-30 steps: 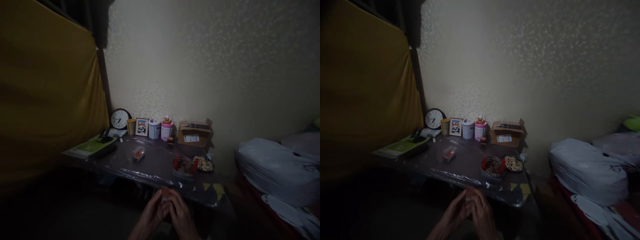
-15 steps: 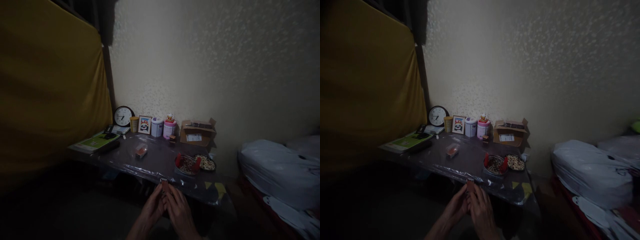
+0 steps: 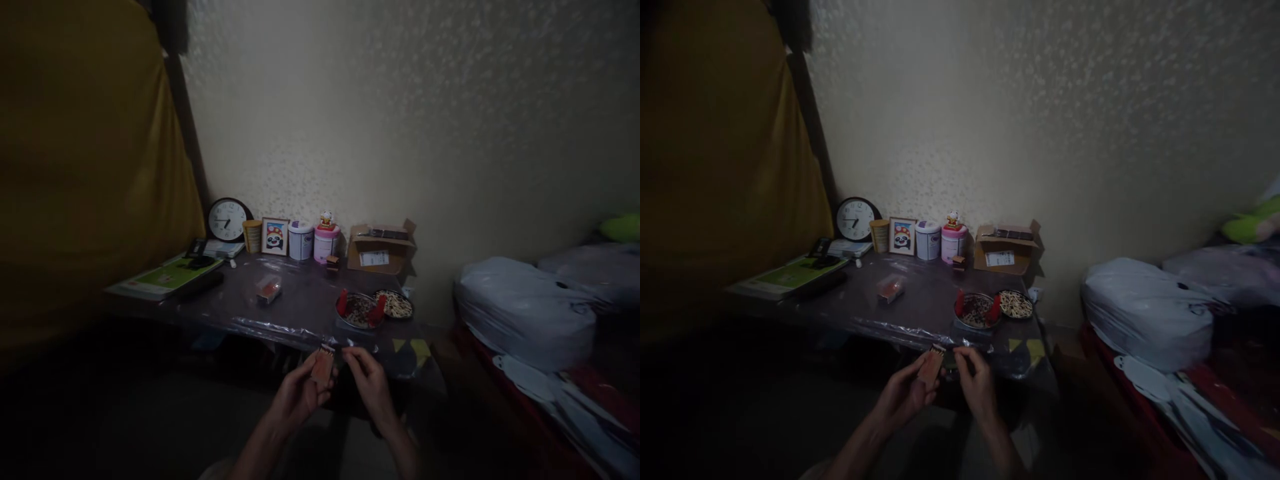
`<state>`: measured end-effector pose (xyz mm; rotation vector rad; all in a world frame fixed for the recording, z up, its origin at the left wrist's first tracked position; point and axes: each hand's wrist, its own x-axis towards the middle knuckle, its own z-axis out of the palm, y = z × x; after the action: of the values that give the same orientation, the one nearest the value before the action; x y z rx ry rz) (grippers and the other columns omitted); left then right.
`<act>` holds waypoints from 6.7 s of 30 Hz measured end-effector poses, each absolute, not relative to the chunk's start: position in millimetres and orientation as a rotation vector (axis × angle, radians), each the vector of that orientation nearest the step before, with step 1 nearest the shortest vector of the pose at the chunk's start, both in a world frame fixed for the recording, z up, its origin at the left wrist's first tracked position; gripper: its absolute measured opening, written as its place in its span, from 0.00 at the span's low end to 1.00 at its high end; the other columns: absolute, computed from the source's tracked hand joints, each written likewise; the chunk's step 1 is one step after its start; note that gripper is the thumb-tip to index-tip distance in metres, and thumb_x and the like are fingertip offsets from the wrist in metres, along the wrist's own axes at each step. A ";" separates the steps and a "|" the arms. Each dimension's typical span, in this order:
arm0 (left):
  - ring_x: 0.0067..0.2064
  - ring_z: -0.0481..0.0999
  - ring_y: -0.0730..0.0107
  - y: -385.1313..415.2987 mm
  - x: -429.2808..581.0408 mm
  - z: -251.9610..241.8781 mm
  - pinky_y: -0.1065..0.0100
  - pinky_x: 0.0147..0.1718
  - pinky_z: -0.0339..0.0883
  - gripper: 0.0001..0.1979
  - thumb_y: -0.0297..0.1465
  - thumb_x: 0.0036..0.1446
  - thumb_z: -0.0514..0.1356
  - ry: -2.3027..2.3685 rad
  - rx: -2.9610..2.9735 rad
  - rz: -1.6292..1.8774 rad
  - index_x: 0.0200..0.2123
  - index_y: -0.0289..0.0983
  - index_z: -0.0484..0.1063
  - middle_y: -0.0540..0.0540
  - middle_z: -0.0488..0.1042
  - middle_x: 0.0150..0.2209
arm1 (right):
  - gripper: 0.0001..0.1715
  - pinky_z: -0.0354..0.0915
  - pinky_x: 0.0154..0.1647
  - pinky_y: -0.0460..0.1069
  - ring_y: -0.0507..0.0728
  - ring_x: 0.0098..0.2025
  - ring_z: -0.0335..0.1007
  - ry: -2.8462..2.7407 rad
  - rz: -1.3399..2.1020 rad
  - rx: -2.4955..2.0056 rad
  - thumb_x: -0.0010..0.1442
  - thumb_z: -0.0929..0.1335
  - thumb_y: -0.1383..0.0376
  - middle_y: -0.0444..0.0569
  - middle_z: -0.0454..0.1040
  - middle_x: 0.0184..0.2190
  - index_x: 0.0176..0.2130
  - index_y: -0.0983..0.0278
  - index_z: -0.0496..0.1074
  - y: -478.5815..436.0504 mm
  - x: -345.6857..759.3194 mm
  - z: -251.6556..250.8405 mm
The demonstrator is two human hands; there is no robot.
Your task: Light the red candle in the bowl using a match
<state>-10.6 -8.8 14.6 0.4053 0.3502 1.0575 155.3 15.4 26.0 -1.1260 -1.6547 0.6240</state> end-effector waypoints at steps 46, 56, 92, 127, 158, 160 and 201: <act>0.14 0.65 0.77 -4.8 -1.3 5.4 0.75 0.12 0.48 0.20 0.28 0.45 0.52 0.549 0.521 0.891 0.43 0.31 0.69 0.47 0.73 0.22 | 0.06 0.60 0.34 0.45 0.53 0.34 0.68 -2.220 0.581 -1.281 0.54 0.63 0.68 0.44 0.71 0.30 0.31 0.61 0.70 3.8 161.4 33.3; 0.16 0.66 0.76 -4.0 -3.2 -0.1 0.75 0.14 0.49 0.21 0.30 0.45 0.52 0.594 0.482 0.887 0.44 0.30 0.68 0.44 0.75 0.24 | 0.10 0.61 0.39 0.46 0.55 0.38 0.68 -2.255 0.579 -1.230 0.58 0.62 0.66 0.46 0.72 0.35 0.35 0.59 0.72 2.1 162.8 33.3; 0.15 0.64 0.77 2.0 -5.6 -21.2 0.76 0.14 0.50 0.24 0.33 0.45 0.53 0.605 0.560 0.820 0.47 0.33 0.67 0.43 0.76 0.26 | 0.09 0.60 0.36 0.44 0.51 0.34 0.66 -2.326 0.510 -1.181 0.59 0.62 0.68 0.43 0.69 0.30 0.30 0.61 0.70 1.1 164.2 31.4; 0.17 0.66 0.75 -1.8 -4.4 -10.9 0.76 0.15 0.52 0.23 0.32 0.45 0.53 0.590 0.544 0.806 0.46 0.33 0.67 0.42 0.76 0.25 | 0.11 0.60 0.36 0.44 0.51 0.35 0.66 -2.386 0.477 -1.131 0.62 0.60 0.66 0.43 0.69 0.31 0.30 0.61 0.69 1.4 165.5 30.8; 0.14 0.65 0.78 -0.8 -4.4 -11.1 0.77 0.12 0.51 0.24 0.33 0.47 0.51 0.596 0.620 0.823 0.47 0.30 0.67 0.41 0.77 0.26 | 0.13 0.61 0.37 0.45 0.52 0.35 0.65 -2.515 0.302 -1.031 0.64 0.57 0.69 0.45 0.68 0.32 0.32 0.62 0.66 0.2 171.8 34.3; 0.14 0.65 0.78 -0.3 -4.6 -10.7 0.77 0.12 0.50 0.24 0.33 0.47 0.51 0.601 0.625 0.815 0.48 0.30 0.67 0.41 0.77 0.26 | 0.12 0.61 0.37 0.46 0.52 0.35 0.65 -2.532 0.283 -1.011 0.64 0.57 0.70 0.46 0.68 0.32 0.33 0.62 0.66 0.7 173.2 34.3; 0.16 0.65 0.76 1.7 -7.9 -14.2 0.75 0.15 0.50 0.28 0.34 0.48 0.51 0.592 0.588 0.860 0.54 0.31 0.61 0.37 0.78 0.29 | 0.13 0.61 0.39 0.46 0.52 0.38 0.65 -2.446 0.354 -0.955 0.61 0.58 0.73 0.45 0.67 0.33 0.35 0.61 0.69 -2.9 177.7 45.0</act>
<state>-7.9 1.7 -14.2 0.5882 0.5920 0.8596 177.7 -2.9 45.0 -0.9555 -2.4458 0.3537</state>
